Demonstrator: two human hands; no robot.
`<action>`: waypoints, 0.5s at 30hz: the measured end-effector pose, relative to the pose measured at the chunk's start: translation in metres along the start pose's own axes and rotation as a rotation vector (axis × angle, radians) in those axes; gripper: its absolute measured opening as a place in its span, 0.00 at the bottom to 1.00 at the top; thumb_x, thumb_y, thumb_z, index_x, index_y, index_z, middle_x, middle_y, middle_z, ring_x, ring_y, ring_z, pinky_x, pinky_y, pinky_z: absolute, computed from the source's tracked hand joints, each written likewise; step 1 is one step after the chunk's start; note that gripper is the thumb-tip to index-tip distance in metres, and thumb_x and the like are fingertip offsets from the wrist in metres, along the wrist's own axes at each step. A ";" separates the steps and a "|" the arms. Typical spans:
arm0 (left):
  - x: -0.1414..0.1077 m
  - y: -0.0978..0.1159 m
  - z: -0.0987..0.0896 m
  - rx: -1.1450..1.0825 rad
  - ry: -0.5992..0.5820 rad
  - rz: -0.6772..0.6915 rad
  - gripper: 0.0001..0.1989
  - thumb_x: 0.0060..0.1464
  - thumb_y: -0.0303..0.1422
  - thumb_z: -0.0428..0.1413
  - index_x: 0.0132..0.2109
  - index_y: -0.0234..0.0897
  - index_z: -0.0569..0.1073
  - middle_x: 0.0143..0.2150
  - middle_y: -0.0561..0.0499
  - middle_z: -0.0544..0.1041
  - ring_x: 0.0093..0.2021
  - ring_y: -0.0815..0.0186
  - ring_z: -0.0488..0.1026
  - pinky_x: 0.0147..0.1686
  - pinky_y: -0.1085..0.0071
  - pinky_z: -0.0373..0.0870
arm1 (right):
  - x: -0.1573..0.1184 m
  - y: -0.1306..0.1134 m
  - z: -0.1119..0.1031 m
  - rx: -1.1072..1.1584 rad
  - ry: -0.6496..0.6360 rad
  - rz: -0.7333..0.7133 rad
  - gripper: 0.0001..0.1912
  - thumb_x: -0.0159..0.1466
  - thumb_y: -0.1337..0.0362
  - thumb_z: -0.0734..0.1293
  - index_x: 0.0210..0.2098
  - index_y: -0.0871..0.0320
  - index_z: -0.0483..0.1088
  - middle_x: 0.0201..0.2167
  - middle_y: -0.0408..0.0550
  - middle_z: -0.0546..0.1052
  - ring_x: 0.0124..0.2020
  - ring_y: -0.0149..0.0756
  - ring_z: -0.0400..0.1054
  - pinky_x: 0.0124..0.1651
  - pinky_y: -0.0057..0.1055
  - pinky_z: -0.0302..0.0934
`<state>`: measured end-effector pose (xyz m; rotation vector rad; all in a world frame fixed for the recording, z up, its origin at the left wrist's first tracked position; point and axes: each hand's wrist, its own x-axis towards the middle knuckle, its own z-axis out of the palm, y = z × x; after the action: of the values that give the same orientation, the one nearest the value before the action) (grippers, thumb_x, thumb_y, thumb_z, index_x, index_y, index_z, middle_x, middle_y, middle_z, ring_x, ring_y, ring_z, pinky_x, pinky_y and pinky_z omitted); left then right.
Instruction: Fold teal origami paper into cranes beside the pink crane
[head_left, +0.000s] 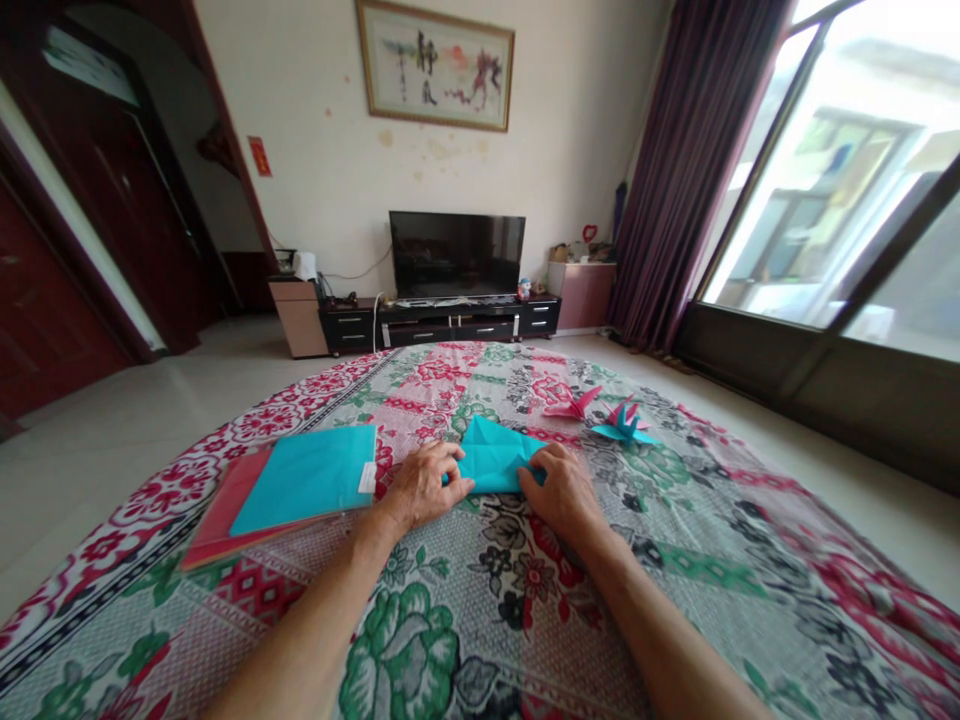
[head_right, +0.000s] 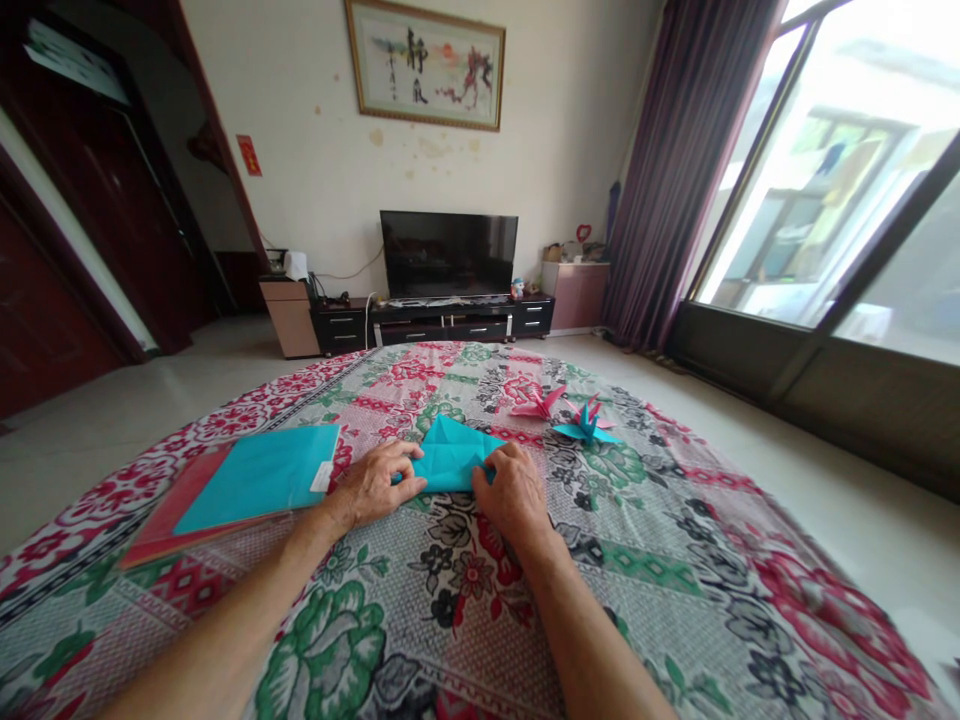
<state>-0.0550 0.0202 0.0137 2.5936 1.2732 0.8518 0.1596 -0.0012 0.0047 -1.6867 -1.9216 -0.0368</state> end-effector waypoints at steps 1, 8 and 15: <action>0.000 0.000 0.001 0.006 0.002 -0.007 0.10 0.48 0.32 0.57 0.21 0.36 0.70 0.44 0.47 0.75 0.44 0.63 0.71 0.47 0.65 0.66 | 0.000 0.000 0.000 -0.009 0.004 0.005 0.08 0.58 0.62 0.62 0.26 0.59 0.69 0.33 0.49 0.71 0.36 0.35 0.64 0.42 0.29 0.56; 0.002 -0.003 0.009 0.044 0.021 -0.033 0.11 0.47 0.31 0.56 0.20 0.36 0.69 0.43 0.48 0.74 0.43 0.63 0.71 0.47 0.64 0.66 | 0.002 -0.002 0.002 -0.028 0.024 0.045 0.08 0.57 0.62 0.62 0.26 0.58 0.69 0.32 0.49 0.71 0.36 0.35 0.64 0.42 0.30 0.55; 0.003 0.001 0.009 0.079 0.053 -0.043 0.11 0.47 0.31 0.56 0.19 0.36 0.69 0.43 0.46 0.74 0.44 0.61 0.70 0.48 0.64 0.66 | 0.002 -0.001 0.004 -0.019 0.036 0.058 0.06 0.55 0.65 0.62 0.25 0.58 0.69 0.32 0.49 0.70 0.36 0.37 0.63 0.42 0.31 0.55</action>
<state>-0.0481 0.0236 0.0079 2.6097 1.3995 0.8850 0.1568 0.0023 0.0026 -1.7412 -1.8507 -0.0627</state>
